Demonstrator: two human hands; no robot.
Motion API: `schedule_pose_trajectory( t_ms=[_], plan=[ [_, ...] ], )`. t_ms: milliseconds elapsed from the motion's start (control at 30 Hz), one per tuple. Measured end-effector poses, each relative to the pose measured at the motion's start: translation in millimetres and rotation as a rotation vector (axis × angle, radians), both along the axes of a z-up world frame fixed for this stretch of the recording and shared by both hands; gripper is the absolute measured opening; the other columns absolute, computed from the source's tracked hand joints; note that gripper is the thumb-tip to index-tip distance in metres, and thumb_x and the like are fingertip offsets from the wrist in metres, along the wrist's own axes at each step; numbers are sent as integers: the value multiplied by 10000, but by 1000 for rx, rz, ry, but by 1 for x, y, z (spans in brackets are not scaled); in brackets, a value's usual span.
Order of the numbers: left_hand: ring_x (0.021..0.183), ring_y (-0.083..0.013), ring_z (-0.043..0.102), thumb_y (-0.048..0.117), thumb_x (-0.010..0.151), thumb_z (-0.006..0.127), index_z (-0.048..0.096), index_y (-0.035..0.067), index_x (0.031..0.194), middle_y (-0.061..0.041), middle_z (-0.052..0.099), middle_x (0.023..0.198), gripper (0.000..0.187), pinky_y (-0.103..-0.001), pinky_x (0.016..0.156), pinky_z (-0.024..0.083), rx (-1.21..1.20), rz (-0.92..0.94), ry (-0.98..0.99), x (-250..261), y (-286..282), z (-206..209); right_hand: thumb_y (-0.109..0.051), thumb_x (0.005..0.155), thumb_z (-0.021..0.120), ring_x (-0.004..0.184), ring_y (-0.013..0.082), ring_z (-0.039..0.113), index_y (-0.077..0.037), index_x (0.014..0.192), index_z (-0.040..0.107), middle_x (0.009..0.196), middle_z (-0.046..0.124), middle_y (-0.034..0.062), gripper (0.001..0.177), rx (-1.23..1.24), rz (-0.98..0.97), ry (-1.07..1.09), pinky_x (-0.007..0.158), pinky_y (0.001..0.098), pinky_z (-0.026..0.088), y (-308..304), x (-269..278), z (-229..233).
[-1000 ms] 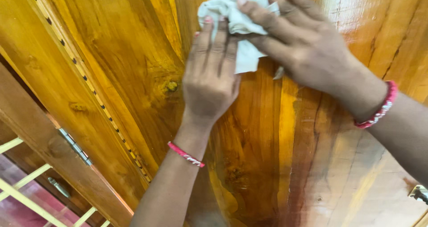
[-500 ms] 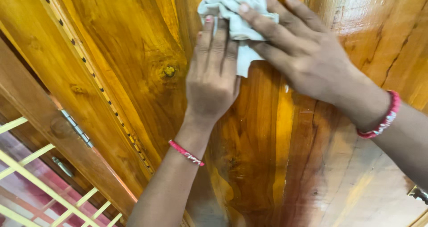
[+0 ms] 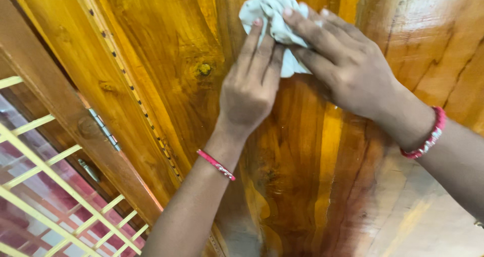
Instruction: The person sprays a white cloth with a spray bottle and wipes a wooden door with a metal grille. The person repeatedly sprays the cloth and wipes the same area of the door.
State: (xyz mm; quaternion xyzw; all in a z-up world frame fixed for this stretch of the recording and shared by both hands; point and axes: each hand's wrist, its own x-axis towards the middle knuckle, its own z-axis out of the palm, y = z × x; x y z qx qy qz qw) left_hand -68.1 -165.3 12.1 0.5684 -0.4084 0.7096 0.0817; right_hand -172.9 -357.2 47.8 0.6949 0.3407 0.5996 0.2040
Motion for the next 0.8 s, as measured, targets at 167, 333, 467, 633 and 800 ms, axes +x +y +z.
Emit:
schedule_pose_trajectory(
  t_ms=[167,333,467,633,800],
  plan=[
    [1381,-395,551,76,1078,699,745,26,1178,-193,622,1391,121,-441,1121,592,46,-61,-42,-2,-27,-8,-54,956,717,1284,336,649,26,1111,748,1443,595,207,177,23,-8,-66,1157,484,510,-17,3,-4],
    [1385,-361,553,41,1057,688,719,17,1290,-166,615,1428,237,-408,1142,576,8,-47,-56,-3,-30,11,-54,1026,744,1315,344,635,95,1283,730,1432,610,221,297,97,47,-87,1148,462,528,-15,0,6],
    [1392,-325,569,51,1077,693,713,-3,1279,-149,639,1405,210,-382,1128,584,-28,-24,22,-6,-15,4,-72,928,712,1307,343,628,82,1230,727,1428,607,222,340,99,51,-71,1150,449,520,5,3,9],
    [1365,-351,579,45,1042,693,719,10,1236,-169,653,1385,199,-399,1087,598,-22,-22,59,-17,-15,-17,-149,820,753,1248,345,645,90,1129,740,1365,637,215,391,97,67,44,1089,481,513,11,-12,-6],
    [1360,-363,579,37,1037,691,715,-9,1278,-183,622,1400,247,-419,1093,602,17,-42,41,-18,-26,-15,-57,970,711,1299,331,645,64,1205,737,1428,624,221,265,206,73,-76,1155,479,496,3,-2,-11]
  ],
)
